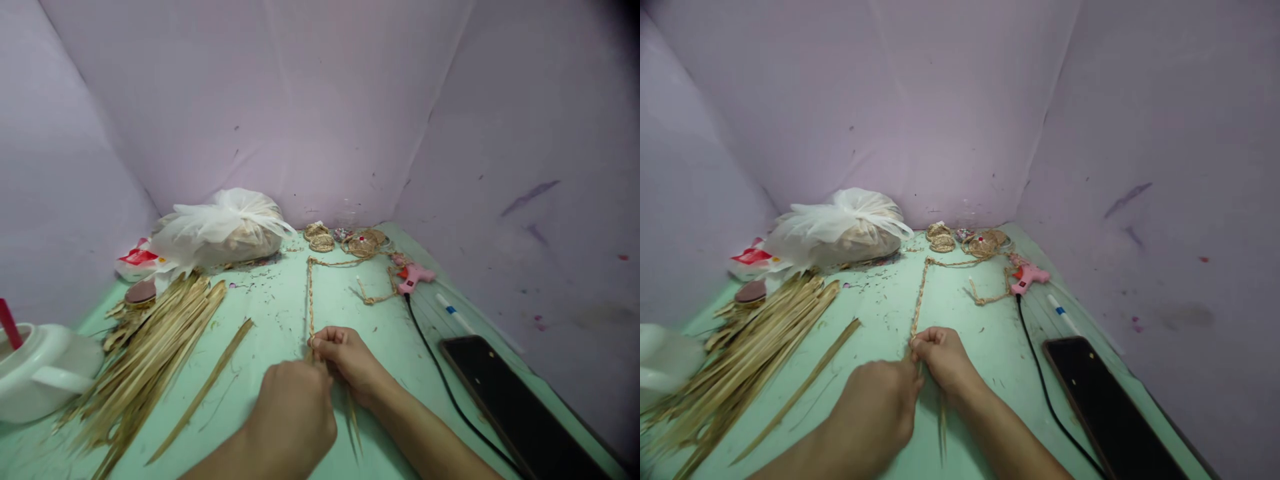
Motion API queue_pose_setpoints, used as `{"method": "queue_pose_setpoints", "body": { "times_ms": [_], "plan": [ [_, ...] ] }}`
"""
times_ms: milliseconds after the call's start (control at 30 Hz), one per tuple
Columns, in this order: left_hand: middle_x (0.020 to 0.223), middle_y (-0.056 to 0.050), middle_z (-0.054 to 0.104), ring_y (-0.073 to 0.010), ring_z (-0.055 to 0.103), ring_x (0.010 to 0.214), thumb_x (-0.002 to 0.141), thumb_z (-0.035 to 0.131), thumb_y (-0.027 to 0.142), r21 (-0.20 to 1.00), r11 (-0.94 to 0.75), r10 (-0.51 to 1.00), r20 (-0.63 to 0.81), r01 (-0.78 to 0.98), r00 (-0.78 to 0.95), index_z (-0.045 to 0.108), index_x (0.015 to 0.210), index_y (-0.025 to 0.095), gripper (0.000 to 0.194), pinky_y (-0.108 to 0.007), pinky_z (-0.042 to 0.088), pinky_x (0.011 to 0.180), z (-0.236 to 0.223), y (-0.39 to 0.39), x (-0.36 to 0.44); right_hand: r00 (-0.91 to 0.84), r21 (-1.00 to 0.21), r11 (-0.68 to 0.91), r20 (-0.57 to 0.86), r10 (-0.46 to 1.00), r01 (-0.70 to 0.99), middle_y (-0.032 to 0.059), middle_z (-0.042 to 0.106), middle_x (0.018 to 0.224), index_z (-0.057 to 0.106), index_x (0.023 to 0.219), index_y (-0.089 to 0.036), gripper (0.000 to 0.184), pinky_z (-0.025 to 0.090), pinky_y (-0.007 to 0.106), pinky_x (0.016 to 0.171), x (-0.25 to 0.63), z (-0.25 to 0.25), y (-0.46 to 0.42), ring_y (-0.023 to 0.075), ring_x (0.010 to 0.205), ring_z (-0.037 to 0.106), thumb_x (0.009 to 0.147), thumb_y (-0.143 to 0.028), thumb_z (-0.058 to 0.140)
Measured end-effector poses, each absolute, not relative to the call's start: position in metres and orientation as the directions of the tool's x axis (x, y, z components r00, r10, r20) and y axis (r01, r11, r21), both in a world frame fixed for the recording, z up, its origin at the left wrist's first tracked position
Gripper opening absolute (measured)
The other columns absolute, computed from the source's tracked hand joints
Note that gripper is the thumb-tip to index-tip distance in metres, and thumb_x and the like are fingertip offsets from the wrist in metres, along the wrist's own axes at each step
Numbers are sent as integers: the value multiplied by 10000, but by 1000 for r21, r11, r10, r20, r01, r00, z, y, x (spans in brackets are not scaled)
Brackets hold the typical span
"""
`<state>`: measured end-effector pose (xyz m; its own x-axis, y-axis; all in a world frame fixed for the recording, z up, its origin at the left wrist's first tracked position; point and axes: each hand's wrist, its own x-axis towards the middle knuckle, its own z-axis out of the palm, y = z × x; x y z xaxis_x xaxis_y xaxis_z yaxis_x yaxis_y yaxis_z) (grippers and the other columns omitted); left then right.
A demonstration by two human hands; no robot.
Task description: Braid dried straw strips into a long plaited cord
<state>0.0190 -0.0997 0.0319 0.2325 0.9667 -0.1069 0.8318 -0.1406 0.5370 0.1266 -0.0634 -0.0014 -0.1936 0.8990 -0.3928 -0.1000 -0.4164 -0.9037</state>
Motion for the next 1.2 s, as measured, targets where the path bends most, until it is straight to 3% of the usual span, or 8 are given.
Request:
{"method": "queue_pose_setpoints", "body": {
  "times_ms": [67, 133, 267, 400, 500, 667, 867, 1200],
  "plan": [
    [606, -75, 594, -153, 517, 541, 718, 460, 235, 669, -24, 991, -80, 743, 104, 600, 648, 142, 182, -255, 336, 524, 40, -86, 10, -210, -913, -405, -385, 898, -55, -49, 453, 434, 502, 558, -137, 105, 253, 193, 424, 128, -3, -62, 49, 392, 357, 604, -215, 555],
    [527, -22, 553, -115, 464, 430, 709, 465, 234, 809, 229, 963, -270, 542, -4, 586, 764, 146, 160, -231, 323, 447, 43, -72, 4, -240, -923, -383, -365, 900, -31, -57, 425, 419, 494, 537, -138, 124, 227, 193, 412, 129, -4, -61, 46, 383, 333, 611, -223, 547],
    [415, 19, 468, -83, 393, 326, 683, 500, 290, 817, 529, 771, -576, 230, 271, 534, 671, 132, 162, -196, 278, 337, 32, -60, 1, -290, -928, -371, -345, 893, -40, -39, 481, 448, 501, 589, -139, 56, 290, 196, 444, 131, -3, -59, 66, 409, 410, 622, -183, 513],
    [362, 43, 413, -50, 319, 283, 628, 552, 311, 817, 511, 771, -573, 266, 279, 475, 513, 148, 214, -172, 211, 298, 19, -60, 4, -302, -946, -287, -321, 898, 152, -16, 532, 514, 528, 654, -123, 57, 322, 189, 489, 136, -2, -56, 67, 463, 438, 633, -104, 478],
    [284, 61, 320, -53, 257, 250, 633, 510, 254, 787, 480, 787, -581, 387, 206, 420, 441, 168, 228, -184, 158, 300, 16, -59, 7, -310, -889, -34, -194, 931, 457, 14, 576, 593, 557, 690, -125, 94, 317, 196, 501, 142, -2, -57, 87, 524, 465, 672, -115, 466],
    [302, 69, 237, -43, 200, 317, 540, 438, 106, 818, 311, 898, -420, 484, 131, 338, 378, 171, 201, -213, 110, 367, 3, -58, 12, -387, -443, 348, 4, 922, 826, 45, 616, 683, 572, 735, -154, 148, 276, 239, 520, 144, 9, -66, 139, 615, 527, 689, -97, 443],
    [360, 57, 231, -56, 200, 402, 503, 425, 123, 859, 220, 948, -300, 461, 105, 328, 367, 169, 173, -232, 111, 415, -11, -60, 13, -268, -261, 250, -35, 963, 933, 85, 621, 755, 599, 778, -160, 163, 242, 272, 503, 136, 21, -76, 175, 629, 570, 749, -168, 439],
    [287, 61, 256, -34, 176, 323, 480, 418, 90, 884, 436, 878, -459, 168, 140, 359, 354, 157, 154, -211, 92, 379, 3, -68, 17, -279, -355, 207, -164, 946, 912, 112, 667, 764, 637, 826, -152, 232, 282, 277, 512, 120, 30, -100, 225, 667, 609, 691, -125, 450]
  ]
}}
